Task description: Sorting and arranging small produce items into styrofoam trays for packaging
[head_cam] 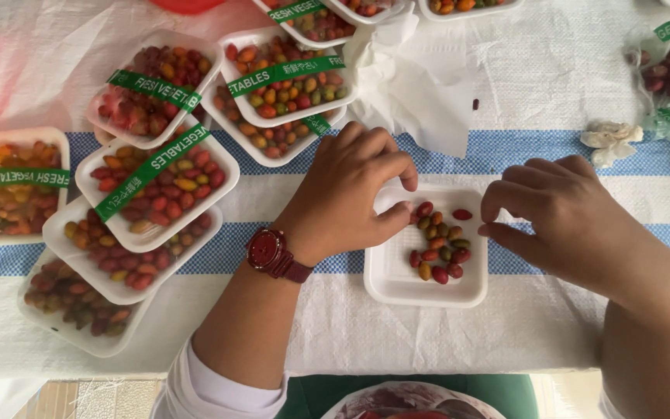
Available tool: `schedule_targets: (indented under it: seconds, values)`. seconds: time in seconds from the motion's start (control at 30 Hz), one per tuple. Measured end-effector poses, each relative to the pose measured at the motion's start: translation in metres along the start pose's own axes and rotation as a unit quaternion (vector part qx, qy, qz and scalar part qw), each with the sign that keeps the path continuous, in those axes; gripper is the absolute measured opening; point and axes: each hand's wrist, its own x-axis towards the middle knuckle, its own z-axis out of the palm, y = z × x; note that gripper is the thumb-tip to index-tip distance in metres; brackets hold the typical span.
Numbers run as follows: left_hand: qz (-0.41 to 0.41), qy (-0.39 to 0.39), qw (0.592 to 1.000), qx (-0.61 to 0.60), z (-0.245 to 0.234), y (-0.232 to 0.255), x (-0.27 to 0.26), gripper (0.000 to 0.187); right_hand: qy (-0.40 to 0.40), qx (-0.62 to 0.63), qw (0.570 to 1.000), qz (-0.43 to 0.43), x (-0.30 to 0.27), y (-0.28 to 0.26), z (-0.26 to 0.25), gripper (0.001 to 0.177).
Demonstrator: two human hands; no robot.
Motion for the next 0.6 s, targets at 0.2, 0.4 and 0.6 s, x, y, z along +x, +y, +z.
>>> schedule_targets:
  seconds: [0.2, 0.4, 0.6]
  values:
    - [-0.06, -0.078, 0.995, 0.008, -0.002, 0.011, -0.002, 0.09, -0.001, 0.061, 0.998, -0.021, 0.006, -0.006, 0.0, 0.013]
    - [-0.053, -0.101, 0.992, 0.047, -0.002, 0.011, -0.006, 0.118, -0.011, 0.102, 0.994, -0.021, 0.008, -0.009, -0.005, 0.018]
    - [-0.081, -0.13, 0.987, 0.046, -0.008, 0.005, -0.009, 0.121, 0.003, 0.138, 0.99, -0.04, 0.009, -0.017, -0.005, 0.013]
